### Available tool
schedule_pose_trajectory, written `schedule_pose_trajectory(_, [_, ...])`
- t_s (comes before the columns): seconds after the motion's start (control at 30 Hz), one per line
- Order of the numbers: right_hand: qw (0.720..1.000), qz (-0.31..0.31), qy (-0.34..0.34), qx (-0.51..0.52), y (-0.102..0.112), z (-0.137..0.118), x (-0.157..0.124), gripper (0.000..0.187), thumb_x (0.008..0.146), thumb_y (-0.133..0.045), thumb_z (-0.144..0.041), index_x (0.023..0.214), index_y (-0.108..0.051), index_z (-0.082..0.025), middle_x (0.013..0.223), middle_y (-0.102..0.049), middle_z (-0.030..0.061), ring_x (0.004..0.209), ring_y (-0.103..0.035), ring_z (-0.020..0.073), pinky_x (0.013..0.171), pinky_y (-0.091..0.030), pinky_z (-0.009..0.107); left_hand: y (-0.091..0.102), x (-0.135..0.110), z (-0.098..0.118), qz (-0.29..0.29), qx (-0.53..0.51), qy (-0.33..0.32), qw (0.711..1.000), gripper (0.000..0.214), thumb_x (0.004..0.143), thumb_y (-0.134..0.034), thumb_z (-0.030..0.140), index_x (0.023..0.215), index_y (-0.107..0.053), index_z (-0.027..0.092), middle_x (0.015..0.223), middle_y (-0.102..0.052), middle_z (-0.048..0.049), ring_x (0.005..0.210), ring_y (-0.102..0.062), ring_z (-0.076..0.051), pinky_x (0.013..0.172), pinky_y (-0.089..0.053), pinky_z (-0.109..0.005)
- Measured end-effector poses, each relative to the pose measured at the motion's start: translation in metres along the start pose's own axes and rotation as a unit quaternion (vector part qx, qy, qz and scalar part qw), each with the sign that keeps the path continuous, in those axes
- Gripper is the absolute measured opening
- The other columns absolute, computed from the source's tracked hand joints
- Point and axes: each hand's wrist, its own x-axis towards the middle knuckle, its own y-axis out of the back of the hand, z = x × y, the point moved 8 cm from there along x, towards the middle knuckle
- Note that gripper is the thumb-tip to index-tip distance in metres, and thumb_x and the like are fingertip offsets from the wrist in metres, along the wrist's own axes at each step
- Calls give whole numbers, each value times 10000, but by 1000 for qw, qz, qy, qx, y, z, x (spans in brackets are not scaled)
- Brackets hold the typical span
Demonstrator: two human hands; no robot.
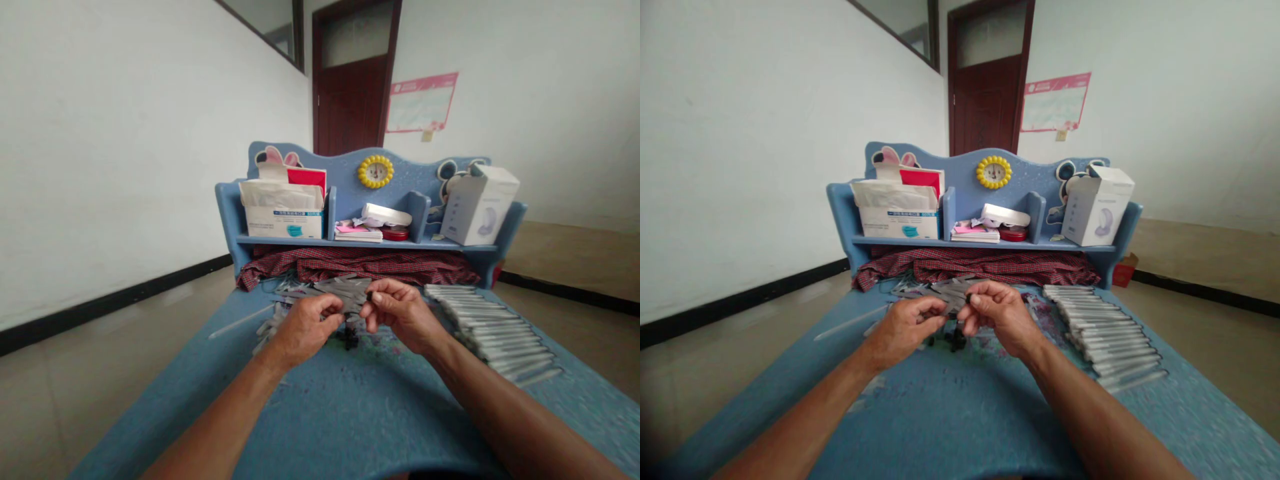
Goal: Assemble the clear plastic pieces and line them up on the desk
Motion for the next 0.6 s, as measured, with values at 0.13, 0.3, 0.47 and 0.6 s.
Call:
schedule_pose_trajectory(0.13, [999, 0, -23, 35, 7, 12, 0, 190, 717, -641, -262, 851, -565, -151, 678, -682, 40, 455, -593, 126, 450, -459, 238, -2, 0, 6, -2, 0, -5, 1000, 154, 742, -479, 204, 802, -614, 158, 687, -603, 15, 623, -533, -106, 564, -399, -200])
schedule_pose_trajectory(0.3, [998, 11, -29, 46, 13, 16, -2, 159, 714, -642, -218, 833, -570, -140, 748, -687, 61, 510, -614, 126, 476, -471, 233, -2, -1, 10, 3, -3, -5, 1000, 144, 732, -505, 205, 808, -617, 155, 699, -613, 14, 627, -539, -107, 574, -408, -200])
schedule_pose_trajectory(0.47, [998, 3, -34, 60, 14, 18, -5, 168, 703, -653, -224, 835, -591, -141, 730, -685, 53, 494, -606, 119, 471, -471, 229, -5, -2, 12, -9, 1, -6, 1000, 145, 742, -502, 210, 809, -619, 157, 718, -619, 9, 662, -550, -113, 593, -411, -195])
schedule_pose_trajectory(0.6, [997, 1, -46, 62, 13, 21, -7, 162, 676, -680, -223, 798, -615, -139, 698, -681, 43, 474, -591, 110, 464, -469, 228, -7, -3, 12, -13, 2, -16, 1000, 156, 746, -504, 222, 833, -620, 163, 737, -627, 7, 672, -552, -114, 606, -414, -195])
